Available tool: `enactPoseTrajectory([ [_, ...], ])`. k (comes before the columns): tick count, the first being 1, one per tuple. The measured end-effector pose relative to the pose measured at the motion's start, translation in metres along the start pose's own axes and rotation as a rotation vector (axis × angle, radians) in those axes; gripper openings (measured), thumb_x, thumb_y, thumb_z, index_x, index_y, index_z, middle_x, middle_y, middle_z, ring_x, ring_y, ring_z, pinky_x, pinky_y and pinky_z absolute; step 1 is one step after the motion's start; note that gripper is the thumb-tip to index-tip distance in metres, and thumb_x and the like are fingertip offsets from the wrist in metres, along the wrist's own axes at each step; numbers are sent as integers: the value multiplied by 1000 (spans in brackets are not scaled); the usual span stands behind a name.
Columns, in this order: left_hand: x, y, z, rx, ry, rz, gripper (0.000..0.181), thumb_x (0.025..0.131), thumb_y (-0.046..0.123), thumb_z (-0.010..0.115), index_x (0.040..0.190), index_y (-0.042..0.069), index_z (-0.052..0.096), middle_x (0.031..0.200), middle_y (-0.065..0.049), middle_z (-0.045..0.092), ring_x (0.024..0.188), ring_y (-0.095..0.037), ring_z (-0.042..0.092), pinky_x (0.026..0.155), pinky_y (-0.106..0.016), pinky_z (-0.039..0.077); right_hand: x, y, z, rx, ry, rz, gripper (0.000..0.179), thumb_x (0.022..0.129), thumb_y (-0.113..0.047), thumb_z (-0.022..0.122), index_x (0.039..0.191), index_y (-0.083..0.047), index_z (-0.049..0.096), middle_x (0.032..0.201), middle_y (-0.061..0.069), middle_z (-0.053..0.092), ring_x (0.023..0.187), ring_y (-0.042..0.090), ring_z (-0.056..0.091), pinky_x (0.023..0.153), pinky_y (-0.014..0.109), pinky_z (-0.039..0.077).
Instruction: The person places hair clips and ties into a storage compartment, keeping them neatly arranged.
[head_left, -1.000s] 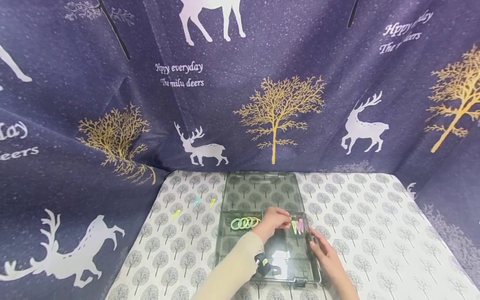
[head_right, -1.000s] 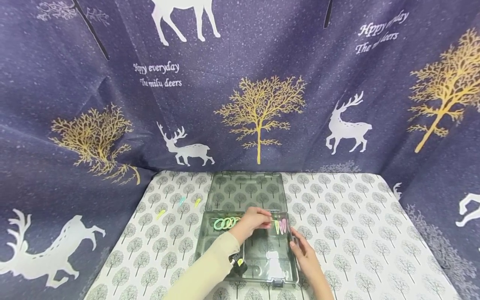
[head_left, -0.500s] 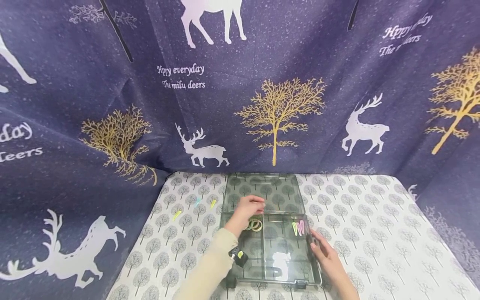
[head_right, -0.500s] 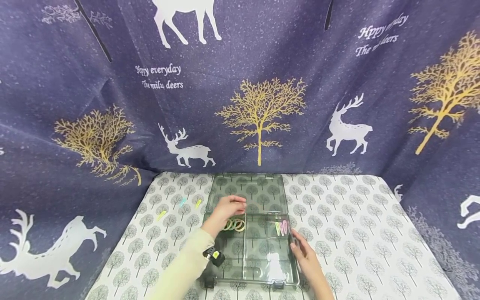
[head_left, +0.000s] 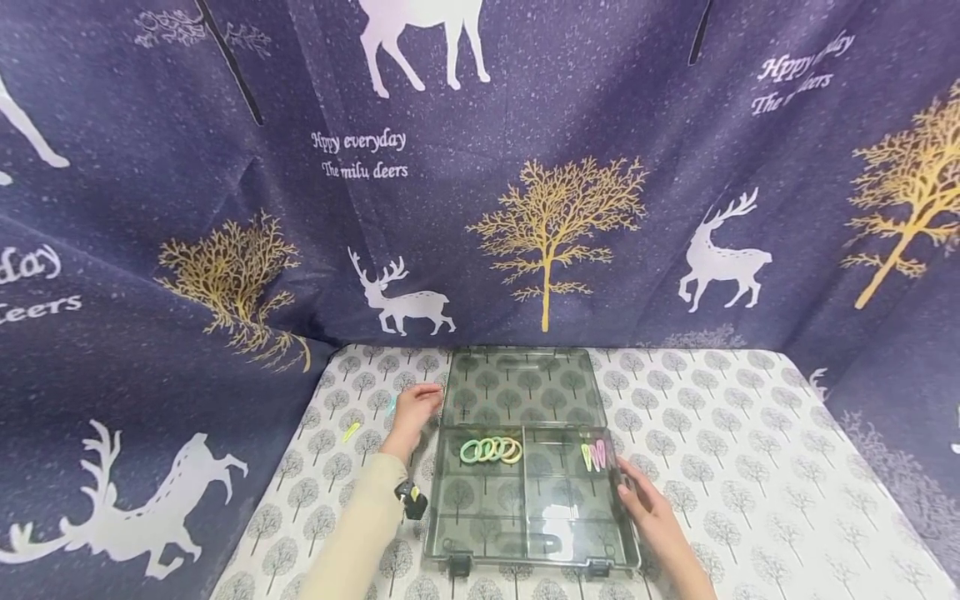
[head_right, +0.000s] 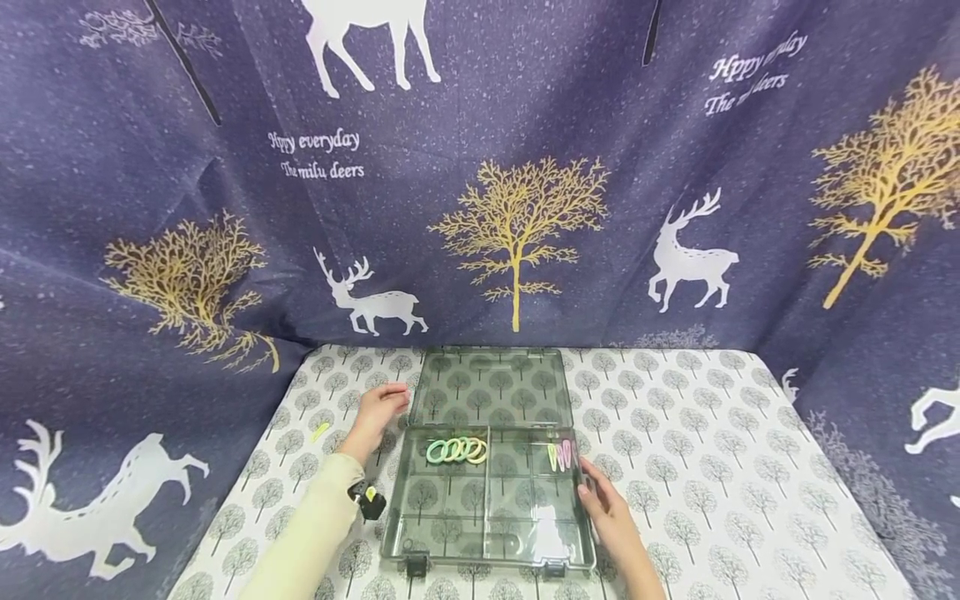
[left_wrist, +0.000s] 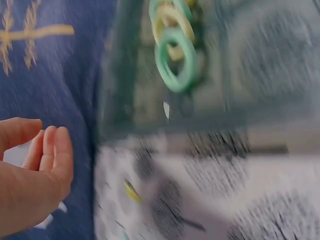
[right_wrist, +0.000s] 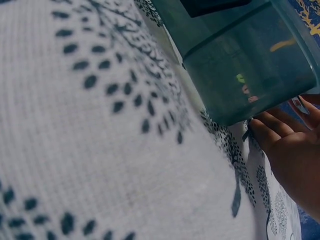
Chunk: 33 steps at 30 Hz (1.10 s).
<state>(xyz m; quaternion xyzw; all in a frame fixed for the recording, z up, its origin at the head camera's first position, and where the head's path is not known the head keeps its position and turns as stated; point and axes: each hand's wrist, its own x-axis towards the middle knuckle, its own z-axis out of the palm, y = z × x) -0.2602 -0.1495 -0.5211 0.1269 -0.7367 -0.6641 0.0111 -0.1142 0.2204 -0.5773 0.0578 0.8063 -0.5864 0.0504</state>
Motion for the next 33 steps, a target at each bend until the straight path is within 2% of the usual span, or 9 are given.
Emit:
enactPoseTrajectory([
  [5,11,-23,-21,24,80,-2,31,87,-3,60,117,-10,59,116,-25,63,106,-35,61,88,-29,56,0,2,1,4,10,-25,52,100,-30,51,146,-10,36,152,23,28,137,43,28,109,56,32],
  [9,17,-39,-31,48,121,3,31,88,-2,61,118,-12,57,116,-26,62,109,-36,59,87,-27,56,0,3,2,-11,22,-35,51,100,-29,52,145,-8,39,151,23,31,136,44,29,108,56,33],
  [13,18,-49,-34,83,127,-9,32,88,-2,61,118,-12,57,115,-29,61,108,-39,58,89,-31,56,-2,3,3,-12,26,-34,52,99,-30,52,145,-8,39,150,24,31,136,45,29,108,55,32],
  [17,18,-50,-34,138,118,-21,34,87,-4,59,119,-12,56,117,-29,60,109,-40,57,94,-38,54,-2,4,4,-14,24,-29,52,100,-31,51,145,-8,38,151,23,31,137,44,28,109,55,32],
  [20,19,-46,-32,170,106,-30,35,85,-6,56,120,-12,57,118,-29,58,94,-28,59,83,-25,55,-1,5,2,-7,22,-26,52,100,-30,51,145,-9,38,152,22,30,137,42,28,108,55,33],
  [24,20,-41,-29,234,81,-24,33,85,-6,57,118,-11,59,108,-23,60,77,-11,48,63,-14,45,-1,4,1,6,17,-8,53,100,-34,51,146,-11,37,153,21,29,138,42,26,109,56,32],
  [29,23,-41,-27,360,115,15,26,81,-2,64,107,-8,65,87,-12,65,72,-15,57,67,-25,53,-1,2,2,-2,23,-13,53,99,-34,51,145,-11,38,152,19,30,138,41,27,109,55,31],
  [33,27,-44,-25,468,147,27,19,80,3,67,98,-4,69,81,-11,67,73,-23,62,69,-37,56,-1,2,3,-24,28,-27,52,100,-33,51,146,-12,37,152,20,31,137,42,29,109,54,32],
])
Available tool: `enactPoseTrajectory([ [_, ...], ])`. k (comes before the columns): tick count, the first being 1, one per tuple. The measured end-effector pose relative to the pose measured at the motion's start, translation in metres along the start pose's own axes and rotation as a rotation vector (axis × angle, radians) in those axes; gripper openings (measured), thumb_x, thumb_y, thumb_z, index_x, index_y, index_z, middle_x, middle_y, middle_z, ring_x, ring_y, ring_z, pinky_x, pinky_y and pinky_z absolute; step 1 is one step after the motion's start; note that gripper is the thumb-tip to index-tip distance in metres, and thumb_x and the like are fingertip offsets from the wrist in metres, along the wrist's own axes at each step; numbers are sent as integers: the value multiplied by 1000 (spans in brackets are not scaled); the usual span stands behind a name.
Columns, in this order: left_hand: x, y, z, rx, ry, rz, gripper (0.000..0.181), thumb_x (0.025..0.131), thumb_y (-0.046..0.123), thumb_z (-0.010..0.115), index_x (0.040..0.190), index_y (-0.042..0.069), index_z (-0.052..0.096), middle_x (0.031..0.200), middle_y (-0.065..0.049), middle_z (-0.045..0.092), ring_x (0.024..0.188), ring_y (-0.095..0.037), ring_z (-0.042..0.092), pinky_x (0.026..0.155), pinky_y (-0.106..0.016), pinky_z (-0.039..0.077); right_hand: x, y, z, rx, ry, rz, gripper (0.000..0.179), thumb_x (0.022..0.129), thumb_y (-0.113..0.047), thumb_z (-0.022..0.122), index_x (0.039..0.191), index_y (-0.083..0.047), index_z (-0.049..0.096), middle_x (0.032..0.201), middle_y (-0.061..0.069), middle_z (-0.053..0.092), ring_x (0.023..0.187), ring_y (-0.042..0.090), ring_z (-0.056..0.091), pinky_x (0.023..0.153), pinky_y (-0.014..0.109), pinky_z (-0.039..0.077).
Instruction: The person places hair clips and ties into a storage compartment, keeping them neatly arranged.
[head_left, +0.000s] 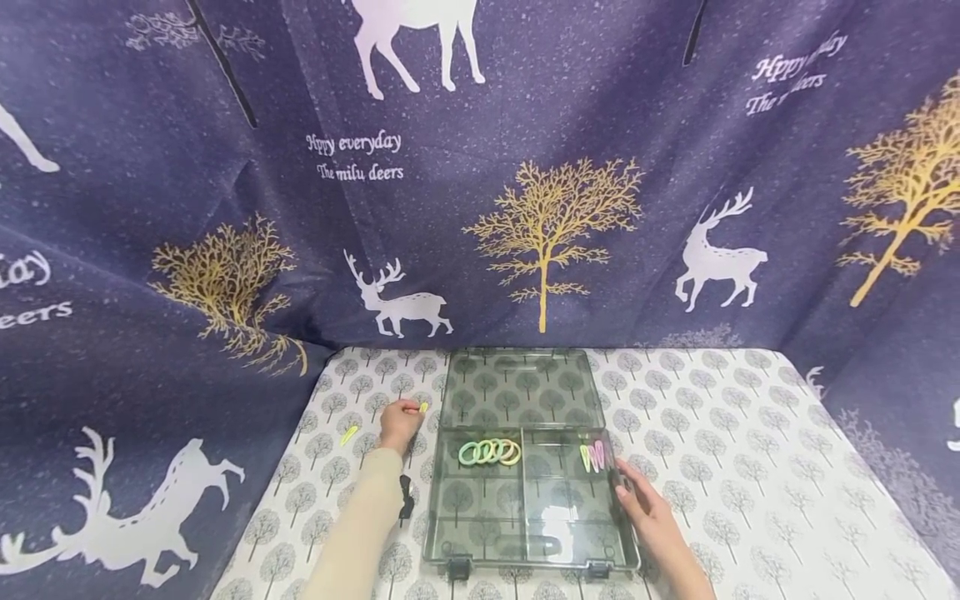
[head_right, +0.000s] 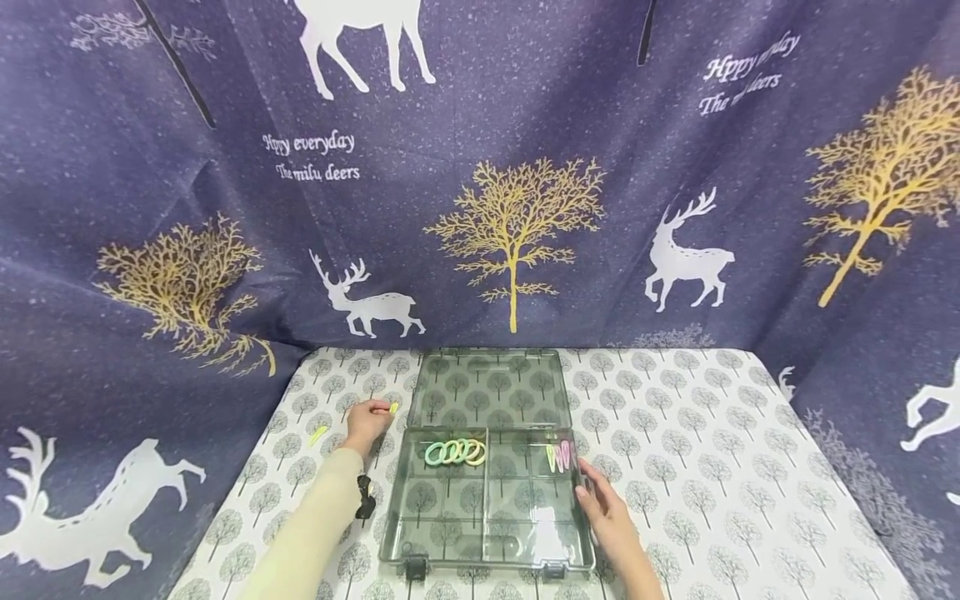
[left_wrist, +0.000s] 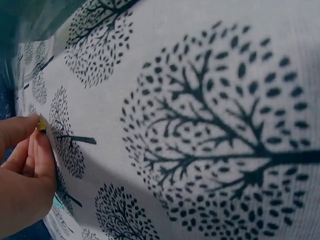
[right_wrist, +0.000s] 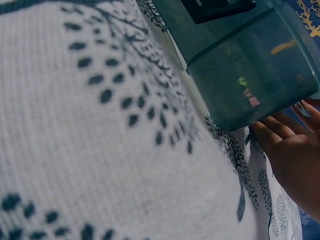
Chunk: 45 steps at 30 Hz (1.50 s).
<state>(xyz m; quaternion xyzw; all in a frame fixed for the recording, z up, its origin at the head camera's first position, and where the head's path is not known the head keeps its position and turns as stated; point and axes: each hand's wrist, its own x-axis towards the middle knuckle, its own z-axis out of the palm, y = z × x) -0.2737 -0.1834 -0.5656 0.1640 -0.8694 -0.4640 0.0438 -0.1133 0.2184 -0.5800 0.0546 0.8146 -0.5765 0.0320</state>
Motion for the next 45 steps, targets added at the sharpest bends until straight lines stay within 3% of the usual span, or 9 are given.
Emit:
enactPoseTrajectory([
  [5,0,-1,2,29,-10,-4,16,82,4,66,96,-3,69,86,-14,68,79,-29,63,71,-42,55,-1,-1,1,-5,-1,8,52,100,-32,50,146,-12,36,152,21,29,137,43,29,109,55,32],
  [10,-7,1,1,-54,-22,-29,18,84,-1,62,100,-5,68,94,-19,67,86,-32,63,75,-43,57,-2,-2,2,13,-1,6,52,100,-30,51,146,-12,37,152,21,29,138,42,29,110,53,32],
  [18,-12,3,-6,-313,-18,-118,24,85,-4,62,109,-9,63,99,-20,65,91,-35,63,72,-30,59,-1,-1,1,-17,18,-34,50,100,-30,52,145,-12,39,151,21,33,136,42,31,110,54,31],
  [22,-15,9,-15,-440,-21,-159,28,86,-5,60,114,-10,60,102,-20,64,92,-36,63,82,-35,59,-2,-1,2,-3,14,-26,50,100,-28,53,145,-10,39,151,21,33,136,42,31,109,53,32],
  [26,-19,23,-22,-490,-27,-146,29,88,-4,60,117,-8,59,98,-13,63,86,-25,63,89,-40,56,-2,-1,2,-1,5,2,52,100,-32,52,145,-12,38,152,21,31,137,42,30,109,53,32],
  [31,-26,50,-19,-581,-55,-126,30,86,-7,61,117,-9,59,92,-6,63,74,-9,59,85,-31,58,-2,-2,2,9,-3,-5,52,100,-32,52,146,-12,38,152,21,30,138,42,28,110,55,30],
  [40,-54,98,10,-667,-186,-58,29,86,-10,59,115,-9,59,97,-13,65,74,-8,58,76,-25,58,-2,-2,1,10,5,-2,53,99,-32,53,146,-14,38,152,23,29,138,42,27,111,57,29],
  [45,-70,117,30,-709,-266,-40,28,85,-11,59,112,-10,57,92,-10,66,72,-9,59,70,-19,57,-2,-1,1,14,-10,22,54,99,-34,52,147,-15,36,153,22,27,139,41,25,112,57,27],
])
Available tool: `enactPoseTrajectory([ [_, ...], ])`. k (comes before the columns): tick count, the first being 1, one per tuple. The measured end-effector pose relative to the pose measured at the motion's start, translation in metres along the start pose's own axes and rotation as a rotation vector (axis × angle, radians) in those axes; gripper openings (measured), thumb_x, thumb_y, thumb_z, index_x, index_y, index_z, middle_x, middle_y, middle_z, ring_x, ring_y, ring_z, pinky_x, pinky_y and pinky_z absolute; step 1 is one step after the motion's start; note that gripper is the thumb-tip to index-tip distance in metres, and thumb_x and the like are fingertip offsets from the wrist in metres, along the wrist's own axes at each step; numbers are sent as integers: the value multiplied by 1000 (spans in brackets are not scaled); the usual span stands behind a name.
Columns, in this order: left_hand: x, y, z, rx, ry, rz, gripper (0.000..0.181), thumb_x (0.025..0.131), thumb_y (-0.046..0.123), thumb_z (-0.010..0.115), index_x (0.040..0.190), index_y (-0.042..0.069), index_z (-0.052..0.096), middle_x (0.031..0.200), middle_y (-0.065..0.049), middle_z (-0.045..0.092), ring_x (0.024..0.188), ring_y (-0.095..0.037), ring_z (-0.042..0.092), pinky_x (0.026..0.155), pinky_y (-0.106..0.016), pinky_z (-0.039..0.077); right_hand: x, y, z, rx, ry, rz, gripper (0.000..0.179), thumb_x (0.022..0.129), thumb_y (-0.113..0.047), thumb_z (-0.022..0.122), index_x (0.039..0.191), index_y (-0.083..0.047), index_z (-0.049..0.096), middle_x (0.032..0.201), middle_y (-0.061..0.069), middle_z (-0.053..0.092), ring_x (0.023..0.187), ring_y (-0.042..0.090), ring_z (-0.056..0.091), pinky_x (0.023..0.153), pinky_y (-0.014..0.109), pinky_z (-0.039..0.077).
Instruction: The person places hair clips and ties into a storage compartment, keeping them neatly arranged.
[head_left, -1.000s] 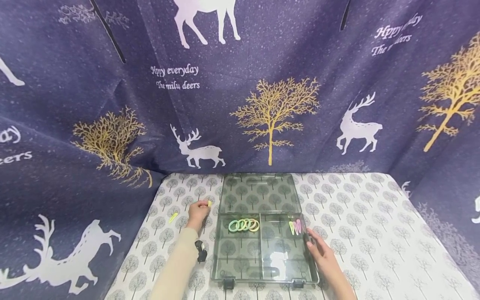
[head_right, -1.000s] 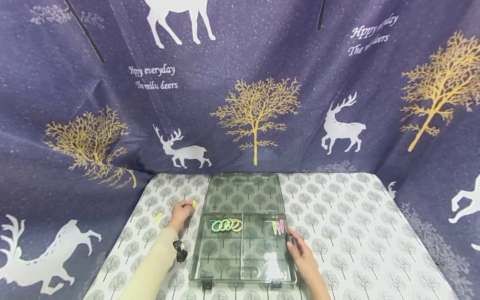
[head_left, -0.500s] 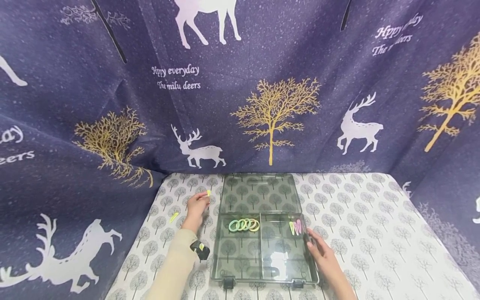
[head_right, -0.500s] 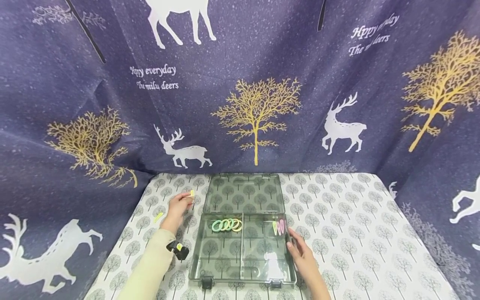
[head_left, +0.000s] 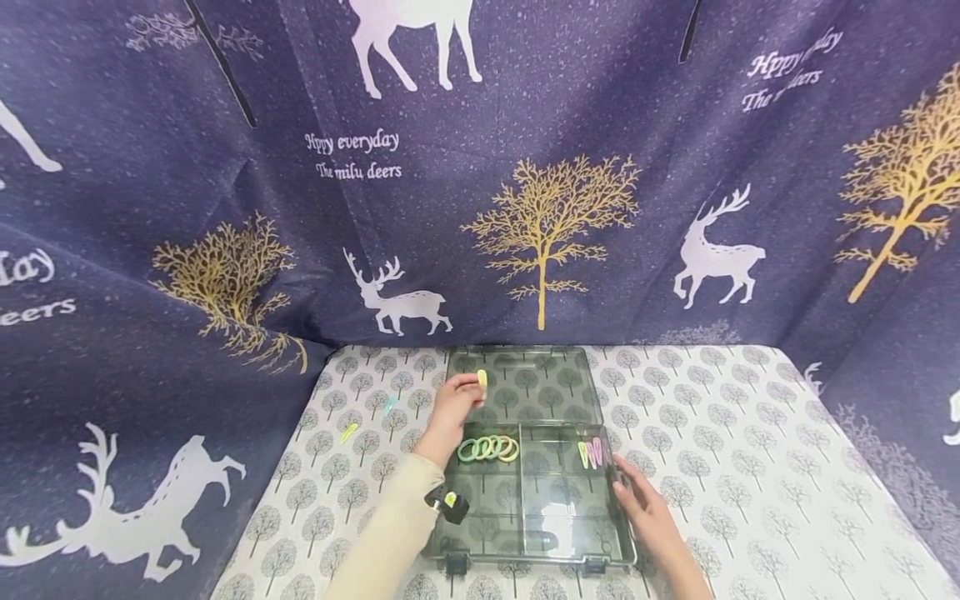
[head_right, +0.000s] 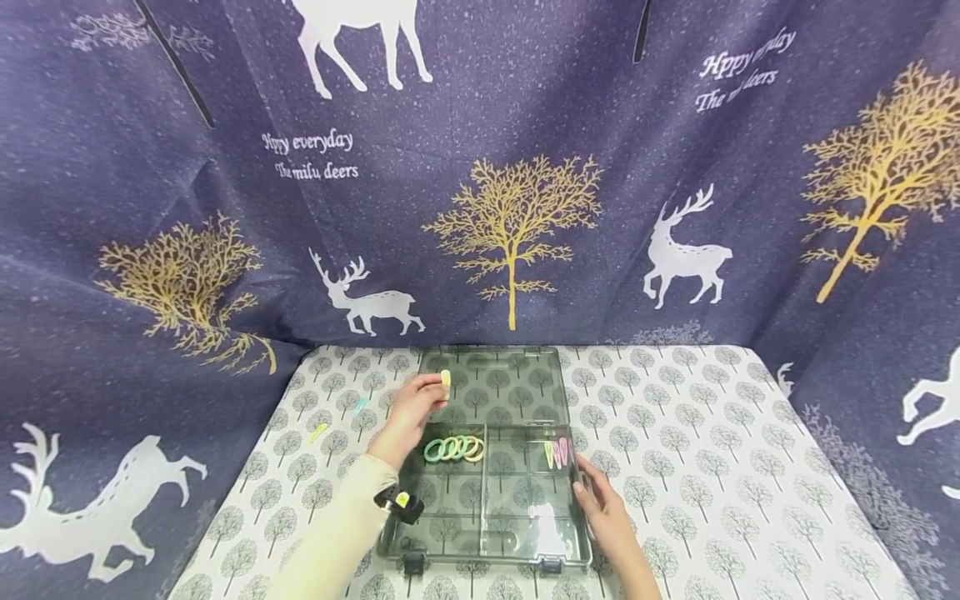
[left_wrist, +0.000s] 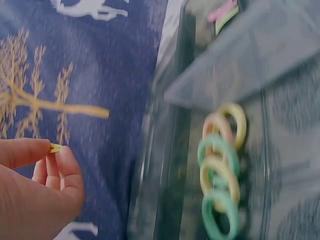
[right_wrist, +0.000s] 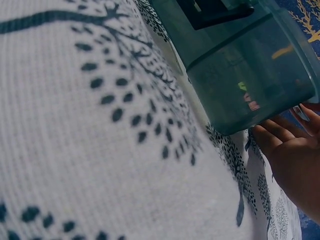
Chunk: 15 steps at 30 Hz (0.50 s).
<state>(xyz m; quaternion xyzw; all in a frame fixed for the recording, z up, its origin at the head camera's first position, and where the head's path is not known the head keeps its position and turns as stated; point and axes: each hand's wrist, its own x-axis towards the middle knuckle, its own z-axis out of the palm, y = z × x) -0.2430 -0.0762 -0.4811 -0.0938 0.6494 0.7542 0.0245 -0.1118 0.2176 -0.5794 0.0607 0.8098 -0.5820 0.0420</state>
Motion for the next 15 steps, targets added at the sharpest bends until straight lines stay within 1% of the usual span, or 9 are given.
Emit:
enactPoseTrajectory([
  [3,-11,6,15,-13,-58,-11,28,84,-12,59,112,-12,55,87,-7,64,72,-10,60,68,-20,58,0,1,0,-16,-1,11,55,99,-35,52,147,-15,35,153,21,27,139,41,25,112,57,28],
  [5,-12,4,25,-16,-86,-19,30,84,-13,60,114,-11,55,85,-6,64,71,-10,60,69,-22,59,0,0,-1,-26,1,8,55,99,-36,51,147,-16,35,153,21,28,139,42,26,111,57,28],
  [7,-14,1,34,-19,-106,-30,33,84,-13,60,116,-10,54,82,-5,62,70,-11,60,69,-23,59,0,0,0,-29,7,-2,54,99,-35,52,147,-15,36,152,22,29,138,43,27,111,58,29],
  [10,-11,-12,46,-25,-125,-44,36,84,-13,60,119,-6,54,81,-4,60,69,-11,60,66,-20,58,-1,-2,0,-23,15,-21,53,99,-34,52,146,-14,38,151,22,30,137,43,28,110,58,29],
  [12,-14,-14,54,-25,-139,-59,37,84,-12,59,120,-4,54,82,-4,59,69,-11,61,64,-18,57,-1,-3,0,-29,16,-17,53,99,-35,52,146,-15,38,152,22,30,138,43,28,110,58,29],
  [15,-19,-17,64,-19,-155,-83,36,85,-12,59,120,-3,55,86,-7,60,70,-12,62,65,-19,58,-2,-4,0,-33,12,-9,54,99,-37,51,146,-15,37,152,22,29,138,43,27,111,58,28],
])
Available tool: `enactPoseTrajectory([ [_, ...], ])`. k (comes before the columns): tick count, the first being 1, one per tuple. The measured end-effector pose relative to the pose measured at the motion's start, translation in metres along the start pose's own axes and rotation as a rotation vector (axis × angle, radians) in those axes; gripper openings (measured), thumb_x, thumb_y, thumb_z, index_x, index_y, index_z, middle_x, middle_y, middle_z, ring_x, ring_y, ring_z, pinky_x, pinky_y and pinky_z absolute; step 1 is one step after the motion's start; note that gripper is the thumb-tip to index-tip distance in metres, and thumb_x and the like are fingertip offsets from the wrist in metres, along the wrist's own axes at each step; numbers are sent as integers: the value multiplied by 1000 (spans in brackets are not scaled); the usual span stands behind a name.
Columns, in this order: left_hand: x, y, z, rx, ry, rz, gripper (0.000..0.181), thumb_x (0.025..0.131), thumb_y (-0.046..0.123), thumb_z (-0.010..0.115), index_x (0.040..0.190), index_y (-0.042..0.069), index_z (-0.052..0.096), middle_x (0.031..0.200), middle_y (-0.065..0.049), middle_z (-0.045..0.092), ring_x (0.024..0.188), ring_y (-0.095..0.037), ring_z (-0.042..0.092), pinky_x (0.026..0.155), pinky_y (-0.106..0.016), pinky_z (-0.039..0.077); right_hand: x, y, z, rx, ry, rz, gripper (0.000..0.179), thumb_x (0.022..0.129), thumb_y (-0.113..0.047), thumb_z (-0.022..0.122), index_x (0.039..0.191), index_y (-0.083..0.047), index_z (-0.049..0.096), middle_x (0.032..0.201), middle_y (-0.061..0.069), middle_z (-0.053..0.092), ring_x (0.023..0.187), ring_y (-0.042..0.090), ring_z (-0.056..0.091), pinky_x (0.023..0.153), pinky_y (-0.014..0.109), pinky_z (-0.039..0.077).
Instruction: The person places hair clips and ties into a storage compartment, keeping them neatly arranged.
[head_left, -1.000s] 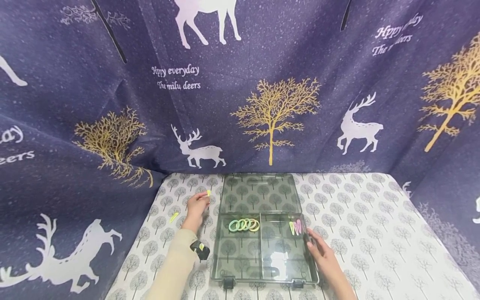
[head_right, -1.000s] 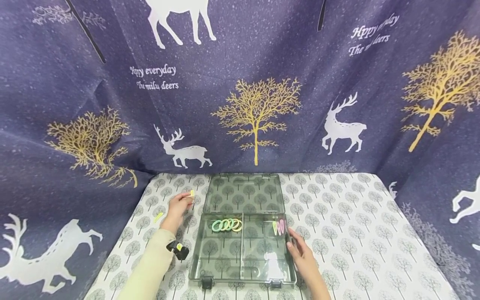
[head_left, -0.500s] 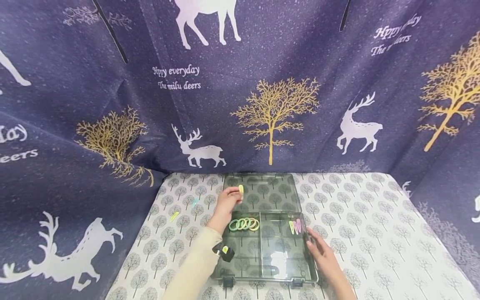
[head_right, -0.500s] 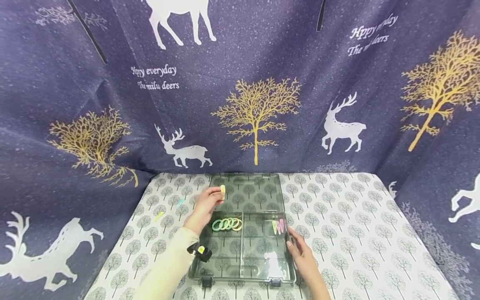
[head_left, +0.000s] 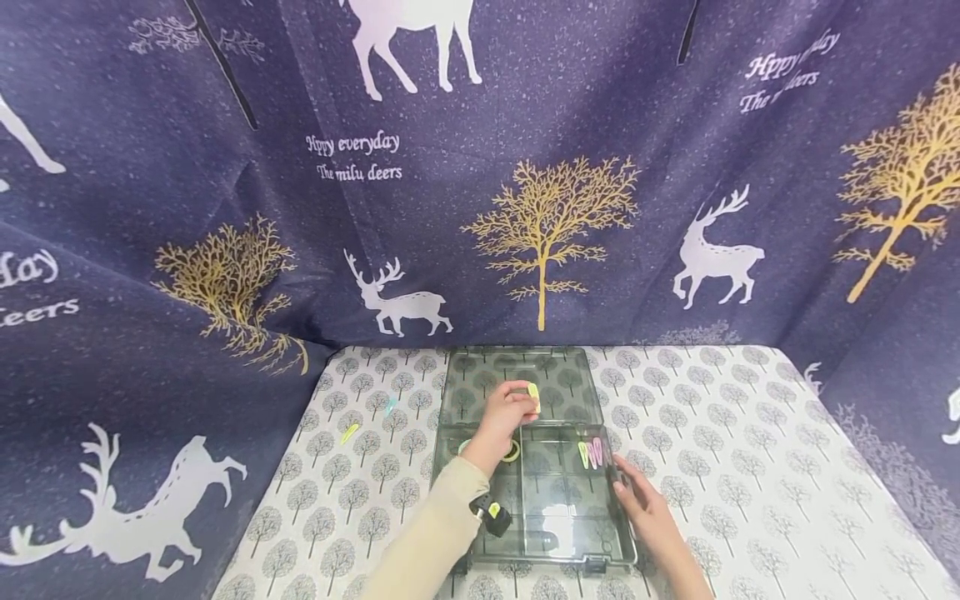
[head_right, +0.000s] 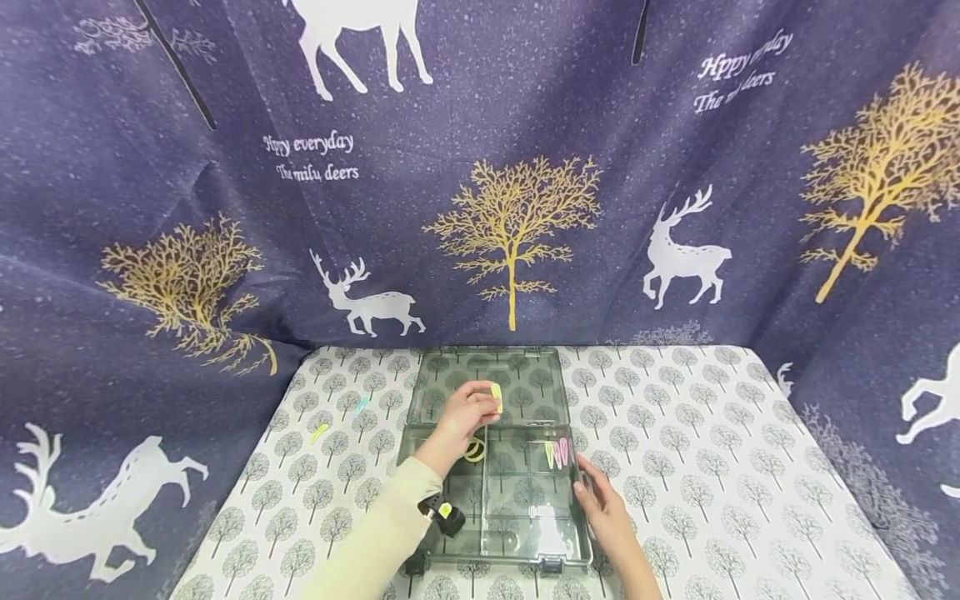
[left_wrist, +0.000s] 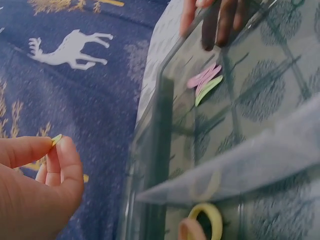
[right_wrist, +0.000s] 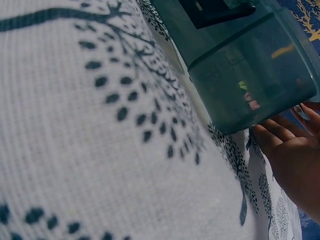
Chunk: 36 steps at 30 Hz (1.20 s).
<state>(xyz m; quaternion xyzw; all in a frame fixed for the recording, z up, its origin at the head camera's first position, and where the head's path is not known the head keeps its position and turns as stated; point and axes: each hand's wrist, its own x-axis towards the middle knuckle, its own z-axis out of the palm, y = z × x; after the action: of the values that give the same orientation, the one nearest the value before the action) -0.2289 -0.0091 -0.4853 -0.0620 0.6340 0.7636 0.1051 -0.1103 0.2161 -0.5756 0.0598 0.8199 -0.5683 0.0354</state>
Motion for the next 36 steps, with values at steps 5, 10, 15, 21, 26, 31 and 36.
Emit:
enactPoseTrajectory([
  [5,-4,-8,17,-24,-14,-24,32,85,-12,60,116,-5,56,89,-14,63,66,-11,62,67,-24,61,0,1,1,14,-1,-1,54,99,-36,51,147,-15,36,153,21,27,140,43,24,112,58,27],
  [10,-6,-21,32,5,-25,-58,28,85,-9,63,112,-5,58,86,-14,66,61,-10,61,62,-23,61,1,2,1,28,-5,-9,54,100,-36,50,147,-13,35,154,22,25,140,45,20,112,58,25],
  [15,-7,-34,44,67,-37,-106,23,84,-7,65,107,-5,61,80,-11,68,55,-7,60,58,-23,61,3,2,1,30,-5,-14,54,100,-35,50,147,-13,36,154,21,25,140,45,19,113,57,25],
  [21,-7,-50,54,107,-33,-133,18,81,-13,63,97,-5,61,75,-13,65,53,-8,58,57,-23,60,2,3,0,49,-11,-31,52,100,-32,50,146,-12,36,154,22,24,140,47,17,112,59,25],
  [26,-5,-62,60,165,4,-147,17,79,-17,63,91,-5,61,66,-6,60,50,-7,56,53,-22,59,2,3,1,55,-16,-39,52,100,-31,50,146,-12,37,154,23,24,140,47,18,111,59,26],
  [31,-3,-68,64,204,35,-132,16,75,-19,61,86,-7,61,63,-5,59,48,-7,55,50,-20,58,2,4,1,38,-7,-12,54,100,-34,51,147,-12,36,154,21,25,140,45,20,111,58,27],
  [36,-2,-74,64,227,67,-152,14,74,-21,59,82,-10,62,60,-7,59,47,-7,54,48,-18,57,2,3,1,26,-10,-21,54,100,-34,50,147,-12,36,154,21,26,140,45,21,111,59,27],
])
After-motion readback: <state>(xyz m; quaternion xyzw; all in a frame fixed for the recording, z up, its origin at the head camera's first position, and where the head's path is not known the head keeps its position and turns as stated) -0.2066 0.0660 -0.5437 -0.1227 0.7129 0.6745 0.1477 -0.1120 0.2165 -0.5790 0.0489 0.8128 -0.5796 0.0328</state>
